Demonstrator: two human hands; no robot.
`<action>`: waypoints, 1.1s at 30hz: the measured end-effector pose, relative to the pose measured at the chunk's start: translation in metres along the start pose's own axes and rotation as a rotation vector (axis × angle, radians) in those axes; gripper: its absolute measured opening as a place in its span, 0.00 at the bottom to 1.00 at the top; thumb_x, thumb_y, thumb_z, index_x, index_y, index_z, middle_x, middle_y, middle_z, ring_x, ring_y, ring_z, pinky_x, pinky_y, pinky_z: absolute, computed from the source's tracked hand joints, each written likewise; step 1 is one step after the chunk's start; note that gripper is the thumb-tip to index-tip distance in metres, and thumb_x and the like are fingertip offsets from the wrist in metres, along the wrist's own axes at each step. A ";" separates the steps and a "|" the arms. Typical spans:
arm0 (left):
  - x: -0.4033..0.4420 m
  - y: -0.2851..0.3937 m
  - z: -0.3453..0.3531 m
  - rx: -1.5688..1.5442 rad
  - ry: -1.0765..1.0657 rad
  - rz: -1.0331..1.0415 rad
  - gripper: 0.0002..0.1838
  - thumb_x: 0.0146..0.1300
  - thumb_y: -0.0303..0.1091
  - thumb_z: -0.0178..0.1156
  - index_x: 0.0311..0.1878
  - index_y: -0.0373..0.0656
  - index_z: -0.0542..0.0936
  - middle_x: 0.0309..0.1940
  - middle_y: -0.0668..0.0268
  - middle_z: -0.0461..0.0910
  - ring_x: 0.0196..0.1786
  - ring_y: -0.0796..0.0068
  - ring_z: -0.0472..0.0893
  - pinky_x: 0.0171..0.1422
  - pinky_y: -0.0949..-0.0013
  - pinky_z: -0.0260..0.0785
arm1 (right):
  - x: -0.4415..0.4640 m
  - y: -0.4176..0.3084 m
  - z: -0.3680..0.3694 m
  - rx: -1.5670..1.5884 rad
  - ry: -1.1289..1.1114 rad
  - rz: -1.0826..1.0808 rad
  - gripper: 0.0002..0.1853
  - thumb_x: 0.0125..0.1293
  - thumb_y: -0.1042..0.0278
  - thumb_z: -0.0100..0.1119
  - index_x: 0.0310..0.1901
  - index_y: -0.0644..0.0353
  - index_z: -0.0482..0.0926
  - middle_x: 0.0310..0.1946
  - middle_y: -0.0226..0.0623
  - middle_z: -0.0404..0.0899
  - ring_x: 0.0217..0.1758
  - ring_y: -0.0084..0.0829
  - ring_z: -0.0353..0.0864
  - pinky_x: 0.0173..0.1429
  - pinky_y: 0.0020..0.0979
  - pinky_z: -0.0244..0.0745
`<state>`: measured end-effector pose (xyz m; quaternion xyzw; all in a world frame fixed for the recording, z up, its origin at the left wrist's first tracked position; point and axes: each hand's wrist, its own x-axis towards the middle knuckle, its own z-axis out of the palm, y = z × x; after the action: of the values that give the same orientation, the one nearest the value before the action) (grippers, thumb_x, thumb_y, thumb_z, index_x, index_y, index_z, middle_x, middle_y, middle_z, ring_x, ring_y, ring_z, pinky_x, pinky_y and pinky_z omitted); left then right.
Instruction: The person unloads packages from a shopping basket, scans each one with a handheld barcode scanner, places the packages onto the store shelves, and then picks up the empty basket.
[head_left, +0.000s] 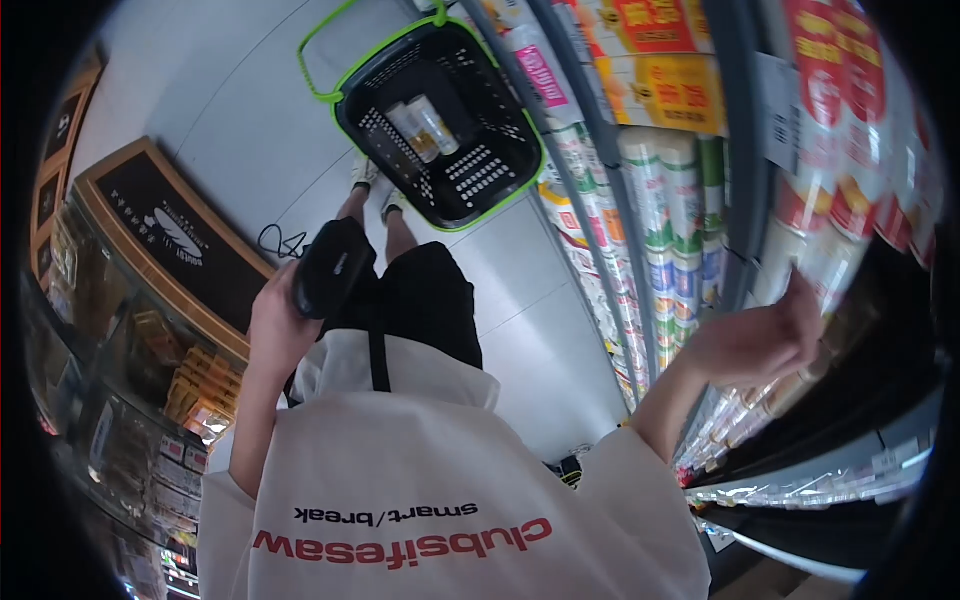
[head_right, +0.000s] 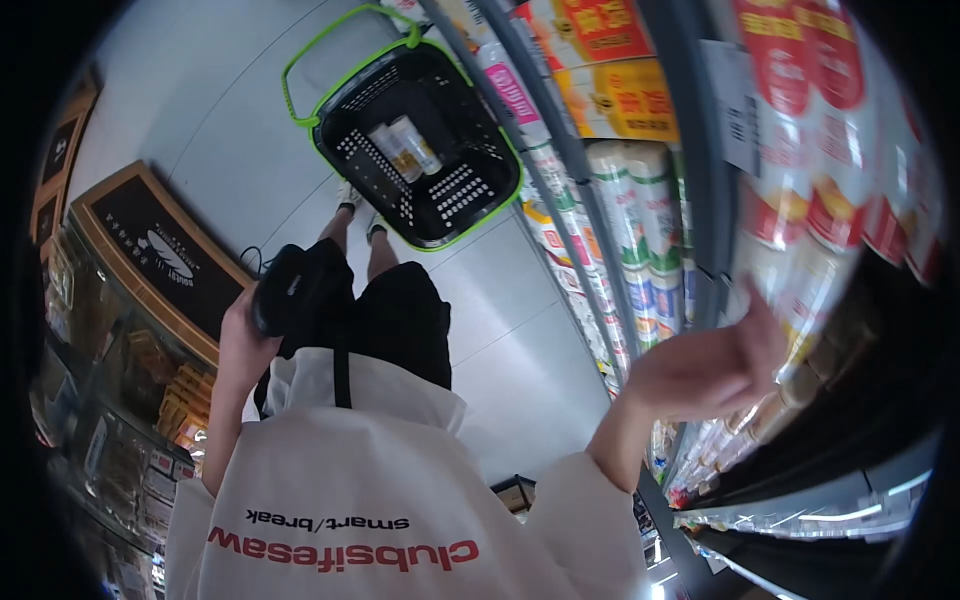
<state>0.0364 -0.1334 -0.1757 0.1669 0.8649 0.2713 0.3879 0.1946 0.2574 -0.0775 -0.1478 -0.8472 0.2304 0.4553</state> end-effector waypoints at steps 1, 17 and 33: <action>0.010 -0.016 0.012 0.052 -0.024 -0.015 0.22 0.47 0.23 0.64 0.50 0.36 0.79 0.41 0.50 0.81 0.46 0.44 0.81 0.53 0.55 0.74 | -0.036 -0.016 0.049 0.244 -0.116 0.128 0.17 0.76 0.60 0.38 0.45 0.67 0.73 0.49 0.53 0.77 0.51 0.47 0.79 0.65 0.45 0.71; 0.149 -0.206 0.183 0.286 -0.165 -0.100 0.25 0.46 0.25 0.68 0.51 0.37 0.76 0.43 0.55 0.78 0.49 0.49 0.79 0.54 0.54 0.72 | -0.637 0.319 0.380 -0.071 -1.353 1.088 0.14 0.60 0.62 0.64 0.43 0.63 0.84 0.33 0.42 0.85 0.39 0.35 0.83 0.47 0.35 0.75; 0.202 -0.254 0.211 0.409 -0.064 0.283 0.15 0.50 0.37 0.67 0.42 0.46 0.81 0.34 0.68 0.78 0.35 0.66 0.79 0.41 0.65 0.67 | -0.616 0.402 0.514 -0.254 -1.482 0.990 0.51 0.46 0.53 0.77 0.70 0.65 0.62 0.67 0.52 0.69 0.71 0.43 0.69 0.73 0.37 0.65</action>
<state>0.0469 -0.1636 -0.5618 0.3698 0.8572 0.1368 0.3314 0.1136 0.1840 -0.9680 -0.3587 -0.7820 0.3410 -0.3788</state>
